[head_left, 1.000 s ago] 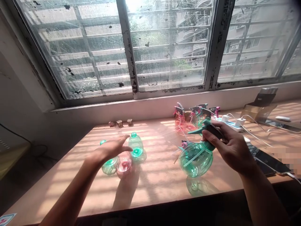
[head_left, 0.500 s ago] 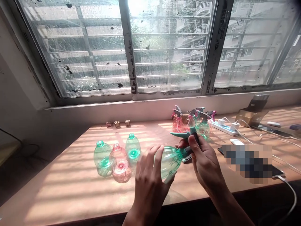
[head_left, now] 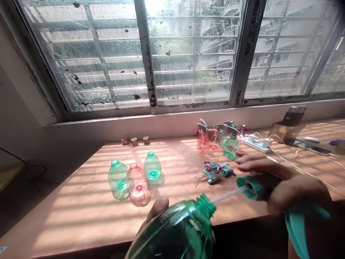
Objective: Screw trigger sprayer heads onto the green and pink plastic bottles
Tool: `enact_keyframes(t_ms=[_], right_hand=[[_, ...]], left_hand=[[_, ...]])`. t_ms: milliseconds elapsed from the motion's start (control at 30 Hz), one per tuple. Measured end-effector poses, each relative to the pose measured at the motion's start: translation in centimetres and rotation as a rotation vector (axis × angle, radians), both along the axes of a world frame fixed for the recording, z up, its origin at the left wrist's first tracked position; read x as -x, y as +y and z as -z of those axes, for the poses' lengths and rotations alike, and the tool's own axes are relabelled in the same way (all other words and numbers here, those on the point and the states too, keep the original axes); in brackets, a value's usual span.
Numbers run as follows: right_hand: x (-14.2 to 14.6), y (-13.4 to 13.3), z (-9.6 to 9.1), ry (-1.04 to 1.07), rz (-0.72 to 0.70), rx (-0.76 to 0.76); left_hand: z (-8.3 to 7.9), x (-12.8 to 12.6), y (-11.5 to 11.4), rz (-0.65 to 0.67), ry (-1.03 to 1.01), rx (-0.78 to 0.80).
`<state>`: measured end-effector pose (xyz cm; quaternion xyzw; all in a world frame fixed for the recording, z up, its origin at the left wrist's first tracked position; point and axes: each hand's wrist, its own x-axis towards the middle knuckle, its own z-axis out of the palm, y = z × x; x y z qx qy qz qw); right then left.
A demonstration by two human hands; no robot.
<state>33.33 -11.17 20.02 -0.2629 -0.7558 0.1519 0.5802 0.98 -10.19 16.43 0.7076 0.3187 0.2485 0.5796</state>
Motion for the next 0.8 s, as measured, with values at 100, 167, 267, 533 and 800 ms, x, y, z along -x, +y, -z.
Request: enact_keyframes(t_ms=[100, 167, 267, 533, 800], right_hand=[[-1.7, 2.9, 0.1, -0.08, 0.096, 0.176], [-2.6, 5.4, 0.6, -0.214, 0.116, 0.299], [-3.1, 9.1, 2.3, -0.259, 0.269, 0.366], [0.2, 13.9, 7.6, -0.351, 0.406, 0.38], [-3.7, 22.3, 0.0, -0.241, 0.933, 0.3]], left_hand=[[-0.8, 0.8, 2.6, -0.1, 0.173, -0.166], [-1.0, 1.9, 4.1, -0.248, 0.323, -0.286], [-0.3, 3.8, 5.6, -0.434, 0.474, -0.392], [2.8, 3.9, 8.7, -0.57, 0.531, -0.683], [3.0, 3.5, 9.0, -0.71, 0.486, -1.029]])
